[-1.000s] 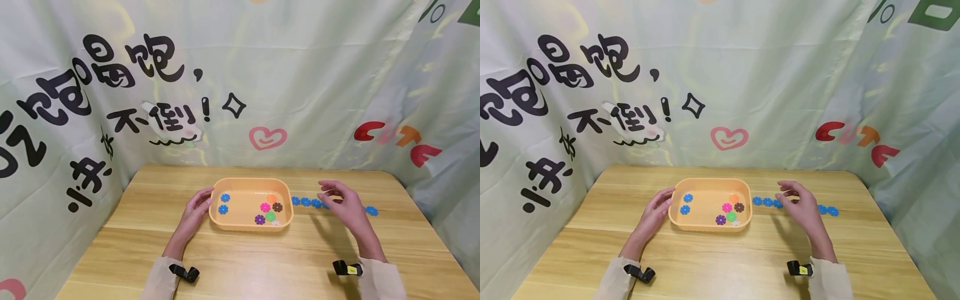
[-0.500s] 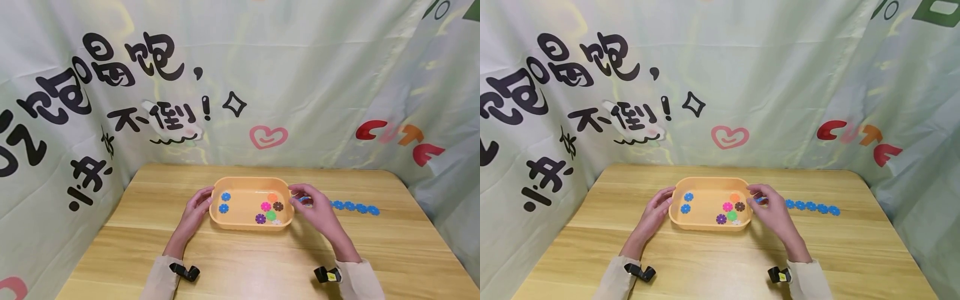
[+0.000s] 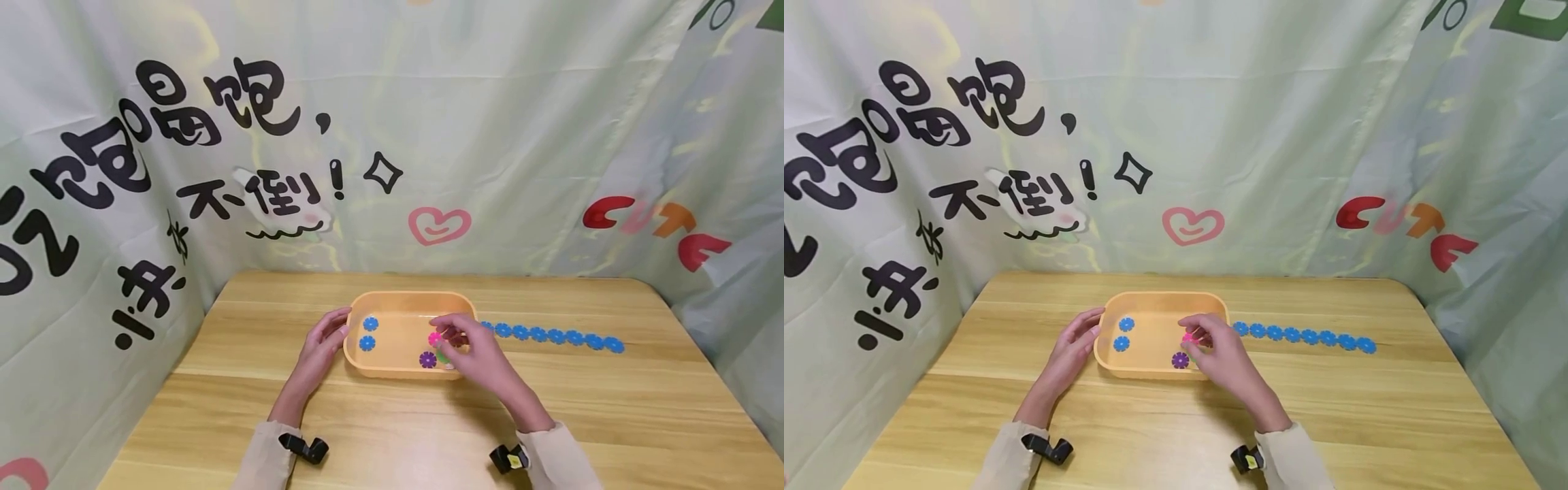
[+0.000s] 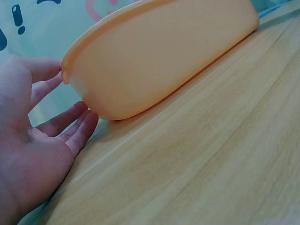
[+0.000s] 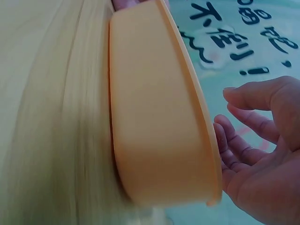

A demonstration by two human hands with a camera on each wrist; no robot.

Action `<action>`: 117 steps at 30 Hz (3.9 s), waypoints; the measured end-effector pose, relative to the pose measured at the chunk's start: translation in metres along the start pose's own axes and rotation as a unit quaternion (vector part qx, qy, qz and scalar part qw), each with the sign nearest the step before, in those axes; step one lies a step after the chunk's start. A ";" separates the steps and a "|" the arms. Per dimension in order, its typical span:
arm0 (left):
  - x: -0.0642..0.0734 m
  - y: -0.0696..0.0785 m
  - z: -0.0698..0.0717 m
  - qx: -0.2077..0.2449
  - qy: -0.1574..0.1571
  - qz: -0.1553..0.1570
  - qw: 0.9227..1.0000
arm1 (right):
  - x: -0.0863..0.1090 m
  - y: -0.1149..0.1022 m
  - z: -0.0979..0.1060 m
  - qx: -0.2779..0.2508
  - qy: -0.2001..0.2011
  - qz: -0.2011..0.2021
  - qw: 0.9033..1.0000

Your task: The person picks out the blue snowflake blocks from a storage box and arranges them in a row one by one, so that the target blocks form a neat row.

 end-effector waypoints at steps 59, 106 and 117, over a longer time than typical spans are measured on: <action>0.000 0.000 0.000 0.029 -0.016 -0.013 0.999 | -0.055 0.011 -0.123 0.121 -0.196 0.005 0.973; -0.001 -0.002 -0.001 0.011 -0.007 -0.016 1.000 | -0.031 -0.012 -0.052 -0.087 -0.059 -0.089 0.990; -0.001 -0.001 -0.001 0.023 -0.012 -0.015 1.000 | -0.025 -0.012 -0.031 -0.089 -0.038 -0.092 0.991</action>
Point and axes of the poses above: each hand's wrist, its own x-axis away from the middle knuckle, its own z-axis out of the back of the hand, y = z × x, the point moved 1 cm from there along -x, towards the middle knuckle, and after that the axes turned 12 degrees about y, right-handed, at the moved point
